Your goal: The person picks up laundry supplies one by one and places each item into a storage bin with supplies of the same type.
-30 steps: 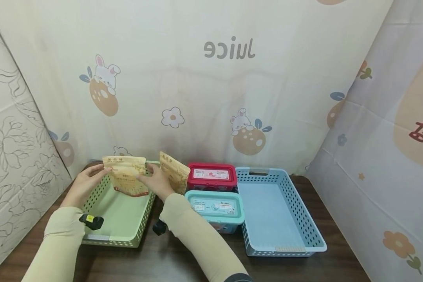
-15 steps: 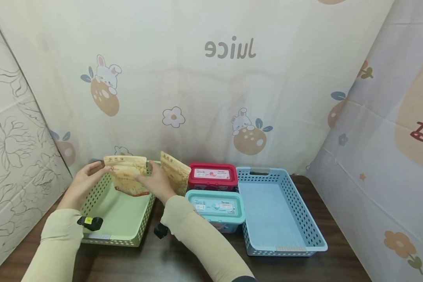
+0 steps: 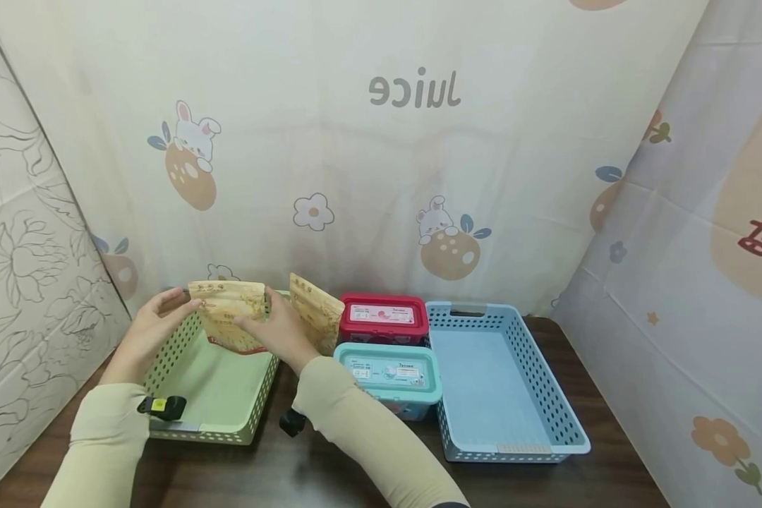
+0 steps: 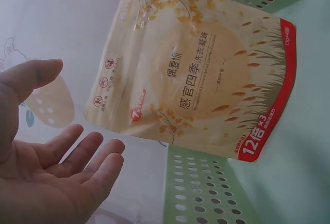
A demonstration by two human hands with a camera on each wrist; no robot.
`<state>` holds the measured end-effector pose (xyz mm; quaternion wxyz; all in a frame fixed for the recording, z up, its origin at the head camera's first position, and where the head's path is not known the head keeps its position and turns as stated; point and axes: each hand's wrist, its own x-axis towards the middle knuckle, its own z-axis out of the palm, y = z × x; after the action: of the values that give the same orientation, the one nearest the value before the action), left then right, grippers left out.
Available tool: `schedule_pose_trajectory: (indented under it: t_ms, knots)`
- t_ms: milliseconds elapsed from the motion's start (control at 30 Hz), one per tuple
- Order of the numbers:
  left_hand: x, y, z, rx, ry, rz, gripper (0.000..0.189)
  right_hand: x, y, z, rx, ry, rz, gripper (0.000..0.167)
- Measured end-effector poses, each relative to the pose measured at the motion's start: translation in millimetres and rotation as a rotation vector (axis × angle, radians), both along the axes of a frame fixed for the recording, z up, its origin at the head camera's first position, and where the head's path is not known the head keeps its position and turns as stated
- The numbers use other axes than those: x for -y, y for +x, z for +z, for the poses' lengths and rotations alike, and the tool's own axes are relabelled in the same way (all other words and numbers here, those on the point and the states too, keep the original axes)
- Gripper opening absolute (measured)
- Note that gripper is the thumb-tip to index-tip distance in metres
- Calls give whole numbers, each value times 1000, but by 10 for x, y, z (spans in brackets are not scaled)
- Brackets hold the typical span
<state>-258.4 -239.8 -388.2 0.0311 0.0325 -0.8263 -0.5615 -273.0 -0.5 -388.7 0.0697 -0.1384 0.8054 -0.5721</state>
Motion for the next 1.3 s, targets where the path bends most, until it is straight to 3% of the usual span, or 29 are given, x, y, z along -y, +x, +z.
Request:
schedule_pose_trajectory:
  t_ms: [267,533,1033,1300]
  knots:
    - [-14,44,22,-18,-2,9,93,-36,27,29,-4,13,3,88]
    - [-31,53,-32,-22,40,6,92,-159,31,62,-46,54,-11,88]
    - [-172,90,-64,-63,35,-6,81,-595,129,125,-46,66,-9,90]
    - [-313,152,33,-85,65,-52,76,-827,197,138,-37,28,-15,89]
